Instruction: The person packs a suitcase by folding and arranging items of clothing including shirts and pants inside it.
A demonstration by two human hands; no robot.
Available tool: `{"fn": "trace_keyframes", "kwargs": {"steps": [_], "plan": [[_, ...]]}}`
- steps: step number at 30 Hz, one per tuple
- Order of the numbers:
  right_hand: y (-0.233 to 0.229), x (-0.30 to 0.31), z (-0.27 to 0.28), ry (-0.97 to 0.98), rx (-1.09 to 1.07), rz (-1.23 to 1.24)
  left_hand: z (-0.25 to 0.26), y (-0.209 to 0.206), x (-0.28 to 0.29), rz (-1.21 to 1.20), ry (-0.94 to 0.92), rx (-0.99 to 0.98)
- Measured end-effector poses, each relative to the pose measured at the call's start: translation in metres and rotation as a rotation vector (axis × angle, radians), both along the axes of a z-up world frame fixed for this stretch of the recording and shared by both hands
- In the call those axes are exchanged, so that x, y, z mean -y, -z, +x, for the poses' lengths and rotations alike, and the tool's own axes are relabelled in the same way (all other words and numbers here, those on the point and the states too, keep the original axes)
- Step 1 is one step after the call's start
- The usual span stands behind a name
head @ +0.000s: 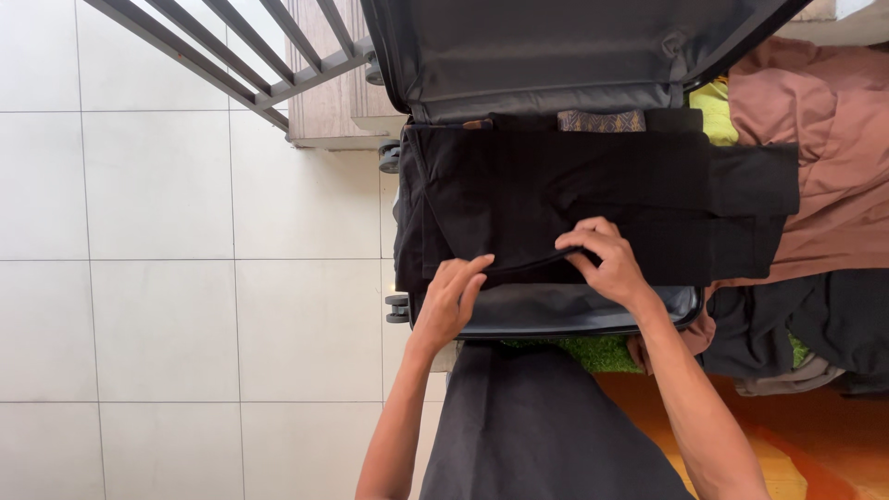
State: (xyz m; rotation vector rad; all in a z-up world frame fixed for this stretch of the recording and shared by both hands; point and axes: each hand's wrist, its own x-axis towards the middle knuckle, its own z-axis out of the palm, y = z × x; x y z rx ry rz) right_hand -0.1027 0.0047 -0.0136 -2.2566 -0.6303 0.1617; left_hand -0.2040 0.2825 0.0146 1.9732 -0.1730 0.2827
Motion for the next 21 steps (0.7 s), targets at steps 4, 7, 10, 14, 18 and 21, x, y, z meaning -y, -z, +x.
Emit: {"fn": "trace_keyframes", "kwargs": {"steps": [4,7,10,14,18,21], "plan": [[-0.002,-0.008,0.012,0.07,-0.048,0.227,0.021,0.014,-0.003,-0.181,-0.072,-0.029],[0.011,-0.01,0.029,0.09,-0.152,0.41,0.038,0.033,-0.004,-0.39,-0.164,-0.248],[0.034,-0.017,0.05,0.119,-0.195,0.554,0.059,0.041,-0.008,-0.605,-0.172,-0.25],[0.043,-0.025,0.08,0.123,-0.147,0.451,0.079,0.019,-0.016,-0.734,-0.086,-0.282],[0.027,-0.04,0.095,0.179,-0.254,0.347,0.086,0.015,-0.029,-0.421,-0.012,-0.104],[0.016,-0.045,0.097,0.174,-0.357,0.377,0.09,0.031,-0.04,-0.217,0.054,-0.309]]}}
